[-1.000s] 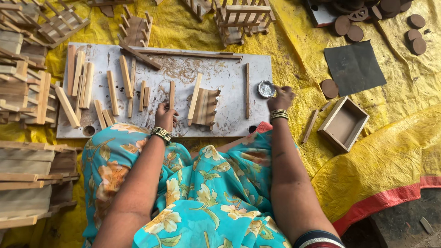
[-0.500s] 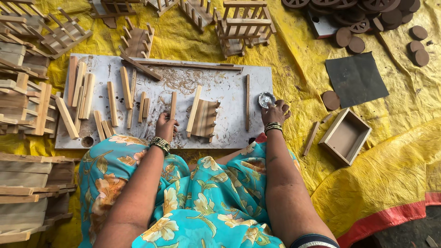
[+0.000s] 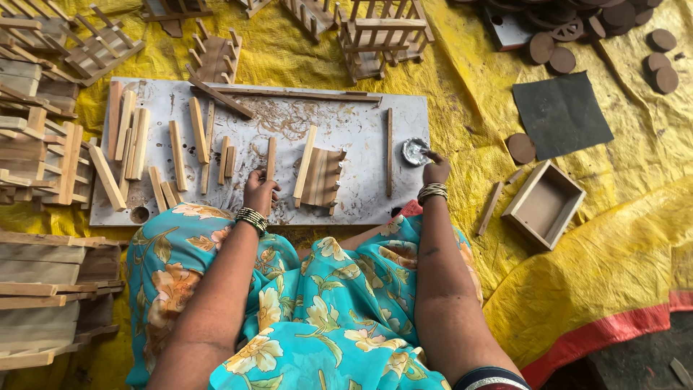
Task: The person sits on the ground assembling small wooden furniture pieces. They pick wooden sticks and slats from a board, apply glue from a small metal dish, and press the pieces into a slatted wooden frame, adding parts one at a time to build up the assembly.
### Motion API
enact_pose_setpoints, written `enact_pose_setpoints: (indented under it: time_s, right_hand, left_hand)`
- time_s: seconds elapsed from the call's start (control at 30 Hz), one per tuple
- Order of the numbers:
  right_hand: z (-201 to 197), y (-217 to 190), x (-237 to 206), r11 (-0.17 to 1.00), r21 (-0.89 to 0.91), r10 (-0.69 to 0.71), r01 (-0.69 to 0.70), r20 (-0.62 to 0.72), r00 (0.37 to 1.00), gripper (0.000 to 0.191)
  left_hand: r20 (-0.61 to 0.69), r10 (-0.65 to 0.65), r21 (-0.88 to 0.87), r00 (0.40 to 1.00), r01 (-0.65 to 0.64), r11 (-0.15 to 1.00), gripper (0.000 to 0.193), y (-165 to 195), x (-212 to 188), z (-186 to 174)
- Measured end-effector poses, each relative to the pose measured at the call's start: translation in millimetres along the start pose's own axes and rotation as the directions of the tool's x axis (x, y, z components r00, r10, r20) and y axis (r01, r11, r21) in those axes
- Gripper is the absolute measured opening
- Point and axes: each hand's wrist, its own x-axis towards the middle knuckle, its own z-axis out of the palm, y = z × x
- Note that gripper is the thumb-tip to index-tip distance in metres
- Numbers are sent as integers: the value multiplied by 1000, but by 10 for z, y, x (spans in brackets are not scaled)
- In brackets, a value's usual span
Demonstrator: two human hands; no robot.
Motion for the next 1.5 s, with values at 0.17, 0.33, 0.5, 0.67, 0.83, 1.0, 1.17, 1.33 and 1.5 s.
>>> enact_pose_setpoints:
  time_s: [0.17,0.33,0.5,0.67,0.83,1.0,1.17,1.33,1.5]
  right_hand:
    - [-178,-10,-89,655,667,187,-354,311,932,60]
    - [-164,-84,-303,653,649,155,-390,389,908,61]
    - [234,-153,-678,847,442,-53,-296,623,781,58]
    - [642,-122,-1247,865,147,-482,479,508,714,70]
    - [601,-88,-1470,889,6,-371,457,595,713,78]
    - [626,-74,-1466,890,-30,-352,454,587,729,84]
    - [685,-72,-1531,867,-53,-385,495,558,735,89]
    - [686,-90,-1574,752,-226,-456,619,500,736,87]
    - [673,-74,-1636,641,-294,-545,710,477,689,83]
  left_hand:
    - [-2,9,-10,1000,-9,1000,36,84,-68,16]
    - [-6,53,-18,999,-53,998,33,120,-117,35]
    - [-13,65,-95,998,-66,993,36,154,-176,21]
    - [-15,73,-77,997,-74,994,34,221,-263,-18]
    - [-43,63,-14,997,-64,998,34,304,-358,-36]
    - [-45,39,-23,998,-41,999,38,327,-392,-23]
    - [-42,38,-47,998,-40,998,40,332,-396,-32]
    - [-32,47,-43,998,-48,998,38,339,-414,-36]
    - [-26,45,-51,999,-46,998,37,331,-429,-37]
